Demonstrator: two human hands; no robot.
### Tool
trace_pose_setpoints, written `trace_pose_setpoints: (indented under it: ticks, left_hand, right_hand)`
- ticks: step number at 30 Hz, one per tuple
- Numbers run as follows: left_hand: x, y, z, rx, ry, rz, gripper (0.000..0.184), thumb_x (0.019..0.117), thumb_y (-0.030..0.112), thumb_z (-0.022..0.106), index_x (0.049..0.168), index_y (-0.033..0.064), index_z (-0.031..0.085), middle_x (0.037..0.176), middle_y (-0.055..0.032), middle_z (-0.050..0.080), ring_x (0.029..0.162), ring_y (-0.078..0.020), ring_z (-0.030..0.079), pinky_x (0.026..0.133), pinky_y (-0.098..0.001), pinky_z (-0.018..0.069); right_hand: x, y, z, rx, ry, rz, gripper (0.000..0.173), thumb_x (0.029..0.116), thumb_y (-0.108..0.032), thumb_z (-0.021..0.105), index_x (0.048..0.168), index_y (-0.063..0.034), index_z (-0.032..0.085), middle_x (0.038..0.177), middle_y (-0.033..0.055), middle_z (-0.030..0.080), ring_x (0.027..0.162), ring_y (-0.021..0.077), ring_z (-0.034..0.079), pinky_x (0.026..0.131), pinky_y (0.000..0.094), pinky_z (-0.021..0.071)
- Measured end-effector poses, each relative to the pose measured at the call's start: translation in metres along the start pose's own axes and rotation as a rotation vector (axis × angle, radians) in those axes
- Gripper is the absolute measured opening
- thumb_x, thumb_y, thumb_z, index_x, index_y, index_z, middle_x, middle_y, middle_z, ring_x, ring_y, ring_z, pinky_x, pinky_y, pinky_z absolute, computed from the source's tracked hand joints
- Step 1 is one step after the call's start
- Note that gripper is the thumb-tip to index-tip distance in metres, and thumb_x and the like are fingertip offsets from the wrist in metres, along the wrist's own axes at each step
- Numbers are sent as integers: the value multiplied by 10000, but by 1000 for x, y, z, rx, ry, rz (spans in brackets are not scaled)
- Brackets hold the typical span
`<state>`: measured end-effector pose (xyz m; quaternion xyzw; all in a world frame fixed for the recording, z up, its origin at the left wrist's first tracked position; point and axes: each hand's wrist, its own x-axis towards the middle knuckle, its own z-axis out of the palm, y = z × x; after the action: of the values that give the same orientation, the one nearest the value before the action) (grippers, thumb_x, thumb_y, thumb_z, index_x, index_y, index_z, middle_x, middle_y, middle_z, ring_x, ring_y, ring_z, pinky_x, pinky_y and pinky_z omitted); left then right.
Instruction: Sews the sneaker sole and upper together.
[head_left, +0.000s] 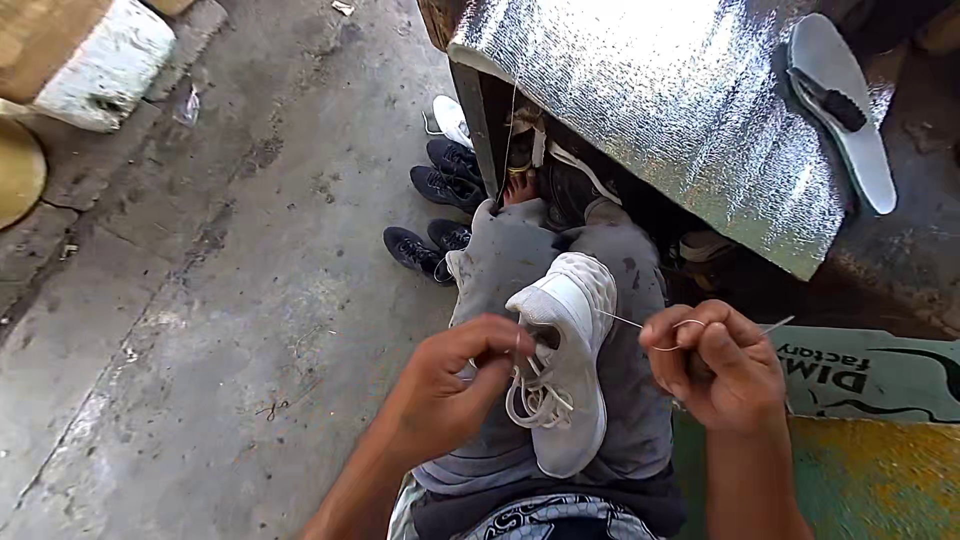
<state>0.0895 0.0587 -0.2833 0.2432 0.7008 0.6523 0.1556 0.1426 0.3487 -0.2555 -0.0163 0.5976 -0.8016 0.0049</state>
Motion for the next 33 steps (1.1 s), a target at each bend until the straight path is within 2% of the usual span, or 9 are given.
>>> trace_pose_setpoints:
  ticks: [2, 4, 7, 10, 15, 19, 25, 29, 33]
  left_hand:
    - [5, 2, 8, 334, 35, 12, 207, 1015, 137, 572, 1116, 122, 753, 1135, 12, 706, 916, -14, 661, 766, -193, 575]
    - [5, 3, 12, 612, 46, 64, 244, 1025, 160, 552, 1122, 146, 775, 1192, -30, 732, 986, -103, 703, 789, -303, 572]
    - [2, 7, 21, 917, 26, 81, 278, 1029, 161, 509, 1131, 150, 767, 1137, -77, 757, 868, -235, 729, 672, -414, 531]
    - [-1, 10, 25, 1009, -9, 27, 285, 1028, 207, 475, 1029, 120, 746, 873, -79, 702, 703, -249, 655, 595, -416, 468]
    - [-20, 6, 28, 1026, -11, 3, 396, 1044, 308, 407, 811, 116, 663, 662, -43, 587, 554, -211, 559, 501, -371, 383]
    - [-41, 1, 34, 998, 40, -7, 415, 1033, 296, 402, 688, 129, 561, 580, -25, 508, 491, -181, 491, 470, -350, 325]
    - [-72, 0, 39, 924, 71, 12, 427, 1037, 277, 401, 649, 134, 508, 545, -12, 458, 474, -161, 447, 475, -327, 304]
    - [-71, -1, 39, 867, 102, 9, 420, 1066, 298, 411, 715, 125, 564, 603, -19, 502, 529, -162, 493, 501, -328, 350]
    - [-38, 18, 26, 524, 134, -27, 319, 1072, 291, 491, 1110, 76, 723, 939, -29, 698, 725, -41, 609, 639, -210, 525]
  right_hand:
    - [-4, 5, 5, -507, 136, -11, 181, 1038, -306, 606, 1040, -151, 699, 861, -60, 676, 619, -10, 570, 547, 156, 503]
    - [-5, 13, 15, -1009, 186, 46, 507, 930, -516, 701, 1202, -88, 695, 860, 6, 613, 671, 87, 553, 581, 280, 498]
    - [-3, 24, 36, -1316, 259, 43, 744, 801, -754, 665, 1058, -58, 718, 833, 71, 567, 590, 165, 502, 494, 347, 434]
    - [1, 33, 43, -1326, 286, 10, 666, 807, -711, 700, 931, -59, 660, 844, 63, 542, 570, 139, 481, 476, 309, 417]
    - [3, 41, 43, -1270, 274, 22, 599, 819, -652, 730, 922, -70, 635, 870, 55, 542, 595, 142, 498, 494, 313, 431]
    - [4, 43, 42, -1252, 234, 23, 553, 846, -611, 730, 955, -76, 637, 903, 56, 552, 634, 143, 536, 516, 314, 460]
    - [9, 37, 39, -1246, 157, 54, 520, 877, -565, 731, 999, -72, 621, 941, 77, 539, 659, 174, 548, 515, 341, 465]
    - [9, 35, 34, -1158, 130, 39, 499, 872, -549, 746, 1032, -88, 640, 959, 60, 547, 704, 153, 556, 553, 327, 482]
    - [0, 26, -3, -663, 267, 26, 381, 917, -231, 731, 1255, -118, 597, 1036, -15, 632, 733, 55, 594, 623, 254, 539]
